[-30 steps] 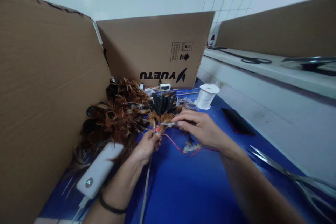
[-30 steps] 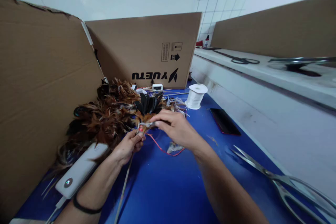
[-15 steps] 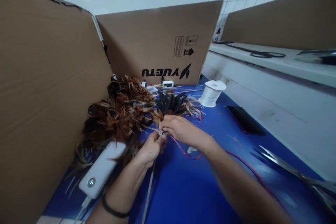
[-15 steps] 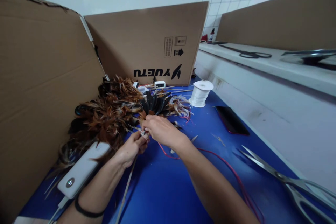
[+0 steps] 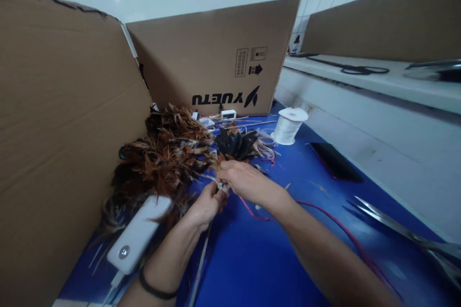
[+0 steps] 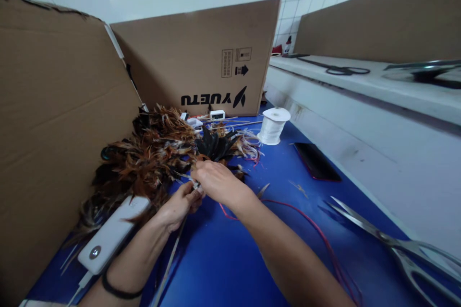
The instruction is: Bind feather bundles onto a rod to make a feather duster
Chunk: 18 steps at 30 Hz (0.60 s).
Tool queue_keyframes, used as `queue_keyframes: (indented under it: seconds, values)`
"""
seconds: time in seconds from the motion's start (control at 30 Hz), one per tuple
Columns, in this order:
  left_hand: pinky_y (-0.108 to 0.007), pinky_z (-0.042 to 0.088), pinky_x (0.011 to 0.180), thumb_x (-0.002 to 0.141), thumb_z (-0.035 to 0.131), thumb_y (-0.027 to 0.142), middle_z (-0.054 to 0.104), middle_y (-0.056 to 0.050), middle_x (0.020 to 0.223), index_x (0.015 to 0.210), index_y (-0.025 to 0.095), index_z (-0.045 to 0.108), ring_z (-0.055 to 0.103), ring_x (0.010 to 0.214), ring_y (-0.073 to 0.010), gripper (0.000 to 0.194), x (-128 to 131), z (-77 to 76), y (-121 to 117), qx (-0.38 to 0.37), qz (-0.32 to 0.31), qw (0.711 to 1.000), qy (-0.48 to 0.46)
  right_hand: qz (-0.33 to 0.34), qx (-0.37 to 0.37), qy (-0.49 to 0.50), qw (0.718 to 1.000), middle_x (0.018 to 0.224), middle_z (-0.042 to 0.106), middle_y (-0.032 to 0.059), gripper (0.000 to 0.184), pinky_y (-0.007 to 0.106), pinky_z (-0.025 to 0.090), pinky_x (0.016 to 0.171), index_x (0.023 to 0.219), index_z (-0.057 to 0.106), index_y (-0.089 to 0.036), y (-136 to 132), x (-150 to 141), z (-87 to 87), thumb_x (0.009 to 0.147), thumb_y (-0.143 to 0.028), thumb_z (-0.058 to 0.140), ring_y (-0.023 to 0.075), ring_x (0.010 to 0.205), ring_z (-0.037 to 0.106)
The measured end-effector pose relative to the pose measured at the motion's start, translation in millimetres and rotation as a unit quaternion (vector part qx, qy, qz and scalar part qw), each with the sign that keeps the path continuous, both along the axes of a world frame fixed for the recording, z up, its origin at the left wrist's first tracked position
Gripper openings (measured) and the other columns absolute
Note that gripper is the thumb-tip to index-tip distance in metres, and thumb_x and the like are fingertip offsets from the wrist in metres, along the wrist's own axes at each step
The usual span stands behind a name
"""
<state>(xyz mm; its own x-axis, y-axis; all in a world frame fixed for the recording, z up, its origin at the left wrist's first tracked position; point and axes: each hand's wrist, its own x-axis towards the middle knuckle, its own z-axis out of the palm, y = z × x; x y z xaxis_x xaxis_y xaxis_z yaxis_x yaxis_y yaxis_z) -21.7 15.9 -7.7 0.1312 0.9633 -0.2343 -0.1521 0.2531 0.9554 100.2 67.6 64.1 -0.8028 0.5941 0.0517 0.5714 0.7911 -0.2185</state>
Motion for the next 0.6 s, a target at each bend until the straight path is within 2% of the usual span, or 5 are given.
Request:
queue_keyframes:
  seconds: [0.3,0.47,0.6]
  values:
    - [-0.019,0.016,0.042,0.069,0.063,0.047,0.036,0.007,0.058,0.078,0.017,0.041,0.030,0.045,-0.0035,0.039,0.3,-0.5,-0.1,0.002,0.000,1.000,-0.002,0.019,0.046,0.007,0.999,0.080,0.060,0.0053,0.015,0.024,0.032,0.059,0.080,0.065,-0.014,0.6,-2.6,-7.9,0.076,-0.007,0.053,0.0134,0.071,0.053]
    - [-0.020,0.016,0.042,0.065,0.065,0.053,0.035,0.008,0.056,0.080,0.016,0.042,0.030,0.045,-0.0041,0.046,0.9,-1.6,0.5,0.000,0.009,1.000,-0.006,0.008,0.050,-0.036,0.998,0.086,0.062,0.0082,0.015,0.025,0.037,0.063,0.084,0.065,-0.013,-3.8,-7.0,-4.5,0.078,-0.010,0.053,0.0163,0.079,0.056]
    - [-0.020,0.016,0.043,0.065,0.065,0.052,0.035,0.008,0.054,0.080,0.016,0.042,0.030,0.045,-0.0044,0.045,0.3,-3.0,1.4,-0.003,0.015,1.000,-0.004,-0.004,0.058,-0.036,0.998,0.089,0.061,0.0084,0.016,0.026,0.039,0.064,0.088,0.064,-0.014,-6.2,-8.0,-5.8,0.077,-0.010,0.053,0.0179,0.082,0.058]
